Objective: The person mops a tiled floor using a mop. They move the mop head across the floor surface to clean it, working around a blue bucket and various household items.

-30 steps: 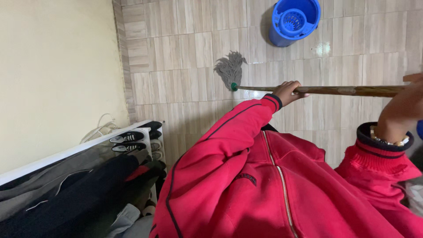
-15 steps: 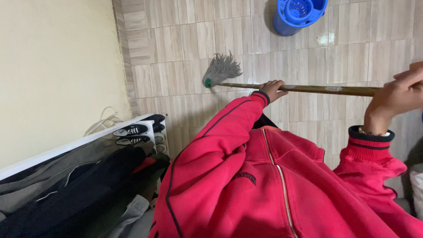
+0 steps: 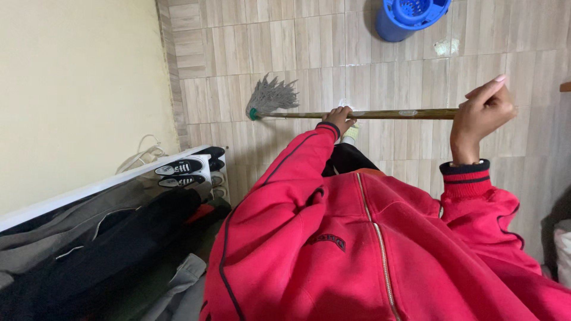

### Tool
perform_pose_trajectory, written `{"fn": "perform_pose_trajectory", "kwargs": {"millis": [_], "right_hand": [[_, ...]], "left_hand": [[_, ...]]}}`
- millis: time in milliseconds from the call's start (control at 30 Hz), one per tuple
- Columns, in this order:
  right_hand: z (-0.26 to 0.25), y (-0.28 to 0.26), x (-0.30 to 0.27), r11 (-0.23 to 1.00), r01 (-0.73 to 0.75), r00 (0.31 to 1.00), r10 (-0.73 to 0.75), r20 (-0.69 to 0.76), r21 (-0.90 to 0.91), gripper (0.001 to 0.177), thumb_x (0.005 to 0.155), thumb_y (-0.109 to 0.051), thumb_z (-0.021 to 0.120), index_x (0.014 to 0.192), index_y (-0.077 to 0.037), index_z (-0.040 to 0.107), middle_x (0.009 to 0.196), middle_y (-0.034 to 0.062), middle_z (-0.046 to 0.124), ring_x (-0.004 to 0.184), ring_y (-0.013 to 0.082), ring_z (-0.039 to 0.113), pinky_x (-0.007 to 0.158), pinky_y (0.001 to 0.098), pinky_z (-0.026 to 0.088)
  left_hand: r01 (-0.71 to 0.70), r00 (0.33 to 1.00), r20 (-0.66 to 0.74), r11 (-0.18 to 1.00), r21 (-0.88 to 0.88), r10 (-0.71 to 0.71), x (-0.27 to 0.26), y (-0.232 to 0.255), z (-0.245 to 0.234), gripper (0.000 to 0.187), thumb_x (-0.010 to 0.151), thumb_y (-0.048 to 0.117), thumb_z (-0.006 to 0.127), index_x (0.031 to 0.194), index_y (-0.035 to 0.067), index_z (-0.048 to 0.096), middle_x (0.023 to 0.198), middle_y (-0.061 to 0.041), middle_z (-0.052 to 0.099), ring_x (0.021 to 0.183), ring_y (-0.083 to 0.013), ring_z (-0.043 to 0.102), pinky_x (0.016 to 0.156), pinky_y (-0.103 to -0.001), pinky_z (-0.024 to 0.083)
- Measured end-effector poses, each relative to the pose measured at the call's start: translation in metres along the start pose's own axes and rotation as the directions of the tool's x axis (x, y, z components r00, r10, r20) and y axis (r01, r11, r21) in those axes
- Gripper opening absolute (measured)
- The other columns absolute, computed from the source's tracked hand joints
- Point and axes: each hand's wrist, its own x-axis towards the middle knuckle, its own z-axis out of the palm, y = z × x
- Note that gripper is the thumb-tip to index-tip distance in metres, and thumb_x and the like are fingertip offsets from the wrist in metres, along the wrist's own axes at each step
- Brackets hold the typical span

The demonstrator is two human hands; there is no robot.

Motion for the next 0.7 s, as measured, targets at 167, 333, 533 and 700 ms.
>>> {"fn": "perform_pose_trajectory", "kwargs": {"millis": [167, 333, 533, 700], "right_hand": [[0.021, -0.018, 0.005, 1.000, 0.008, 0.996, -0.011, 0.093, 0.030, 0.059, 0.121, -0.019, 0.039, 0.068, -0.003, 0.059, 0.056, 0.0031, 0.052, 0.049, 0.0118, 0.051, 0.050, 0.0299, 0.034], [0.036, -0.019, 0.024, 0.980, 0.037, 0.988, -0.066, 0.142, 0.197, 0.064, 0.125, -0.023, 0.045, 0.067, 0.001, 0.058, 0.060, 0.0055, 0.051, 0.054, 0.0132, 0.054, 0.053, 0.0299, 0.035], [0.044, -0.011, 0.069, 0.826, -0.127, 0.977, 0.009, 0.213, 0.549, 0.061, 0.124, -0.028, 0.046, 0.070, 0.000, 0.051, 0.059, 0.0078, 0.053, 0.047, 0.0148, 0.053, 0.045, 0.0262, 0.038], [0.033, 0.011, 0.117, 0.596, -0.345, 0.932, 0.128, 0.338, 0.725, 0.060, 0.122, -0.035, 0.046, 0.071, -0.003, 0.042, 0.059, 0.0094, 0.045, 0.047, 0.0191, 0.045, 0.047, 0.0316, 0.039]], "left_hand": [[0.077, 0.995, -0.060, 0.997, 0.003, -0.077, -0.008, -0.014, -0.002, 0.047, 0.093, 0.050, 0.064, 0.130, 0.022, 0.056, 0.132, -0.002, 0.059, 0.130, -0.0257, 0.052, 0.110, -0.055, 0.034], [0.162, 0.981, -0.105, 0.987, -0.008, -0.162, -0.003, -0.006, 0.002, 0.057, 0.089, 0.051, 0.069, 0.129, 0.014, 0.053, 0.132, -0.008, 0.056, 0.131, -0.0300, 0.048, 0.108, -0.054, 0.038], [0.189, 0.962, -0.187, 0.980, -0.061, -0.198, 0.004, 0.035, 0.000, 0.059, 0.088, 0.050, 0.072, 0.127, 0.009, 0.053, 0.130, -0.012, 0.056, 0.128, -0.0329, 0.049, 0.104, -0.055, 0.042], [0.178, 0.941, -0.268, 0.976, -0.123, -0.205, 0.015, 0.086, 0.005, 0.068, 0.082, 0.050, 0.076, 0.128, 0.007, 0.051, 0.130, -0.015, 0.055, 0.127, -0.0347, 0.048, 0.105, -0.052, 0.043]]}}
